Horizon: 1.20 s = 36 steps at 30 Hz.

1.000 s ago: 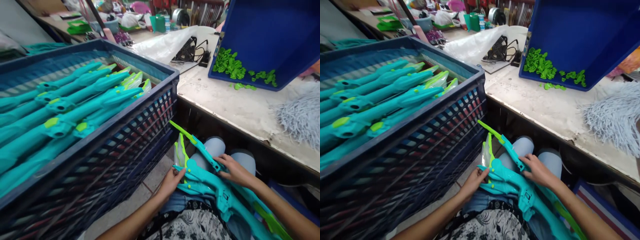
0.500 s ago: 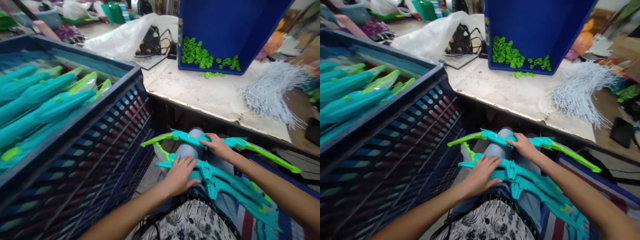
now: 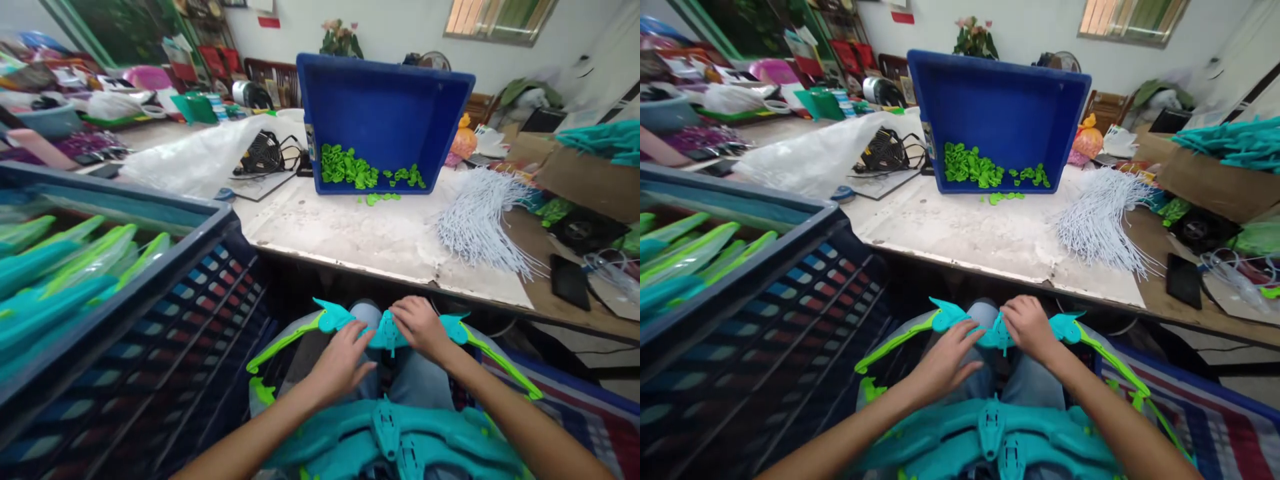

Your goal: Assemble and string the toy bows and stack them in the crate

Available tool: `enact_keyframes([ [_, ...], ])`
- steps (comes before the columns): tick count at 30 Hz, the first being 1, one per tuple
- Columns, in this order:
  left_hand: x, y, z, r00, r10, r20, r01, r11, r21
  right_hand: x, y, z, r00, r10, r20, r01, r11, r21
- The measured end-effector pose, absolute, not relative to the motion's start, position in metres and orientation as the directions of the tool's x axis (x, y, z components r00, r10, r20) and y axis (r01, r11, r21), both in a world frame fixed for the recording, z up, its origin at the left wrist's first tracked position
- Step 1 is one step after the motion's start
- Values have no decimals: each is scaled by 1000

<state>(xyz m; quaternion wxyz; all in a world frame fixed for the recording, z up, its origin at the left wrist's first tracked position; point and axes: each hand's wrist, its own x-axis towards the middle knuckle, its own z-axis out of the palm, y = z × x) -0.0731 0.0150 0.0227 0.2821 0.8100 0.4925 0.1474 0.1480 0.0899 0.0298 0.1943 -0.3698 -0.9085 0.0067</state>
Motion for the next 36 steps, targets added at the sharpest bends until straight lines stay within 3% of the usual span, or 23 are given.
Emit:
enact_keyframes([
  [2, -46, 40, 7, 524, 851, 11, 692, -434, 577, 132, 133, 51, -563, 749, 349, 744, 644, -180],
  [6, -10, 59, -26, 549, 834, -50, 743, -460, 486, 93, 241, 77, -352, 913, 206, 896, 392, -210],
  [11, -4, 52, -69, 562, 825, 65, 738, -535, 411, 43, 354, 79, -204, 954, 220, 948, 248, -198],
  [16, -4, 55, -90, 568, 815, 120, 724, -563, 397, 12, 404, 71, -149, 967, 205, 971, 182, -152],
  [20, -10, 62, -61, 548, 836, -40, 756, -474, 451, 27, 376, 71, -183, 960, 214, 971, 210, -114],
  [24, -19, 71, -22, 557, 801, -220, 756, -380, 533, 86, 288, 72, -303, 934, 189, 952, 306, 11],
  [27, -21, 73, -11, 598, 757, -264, 737, -391, 551, 135, 224, 65, -401, 898, 182, 916, 396, 61],
  [30, -21, 71, -11, 615, 756, -225, 704, -397, 589, 165, 199, 55, -472, 834, 285, 870, 492, 0],
  [33, -22, 76, -7, 639, 748, -182, 613, -351, 708, 177, 204, 49, -537, 785, 310, 802, 589, -104],
  [36, -24, 95, 3, 602, 754, -261, 595, -207, 776, 177, 197, 51, -528, 788, 317, 776, 599, -197],
])
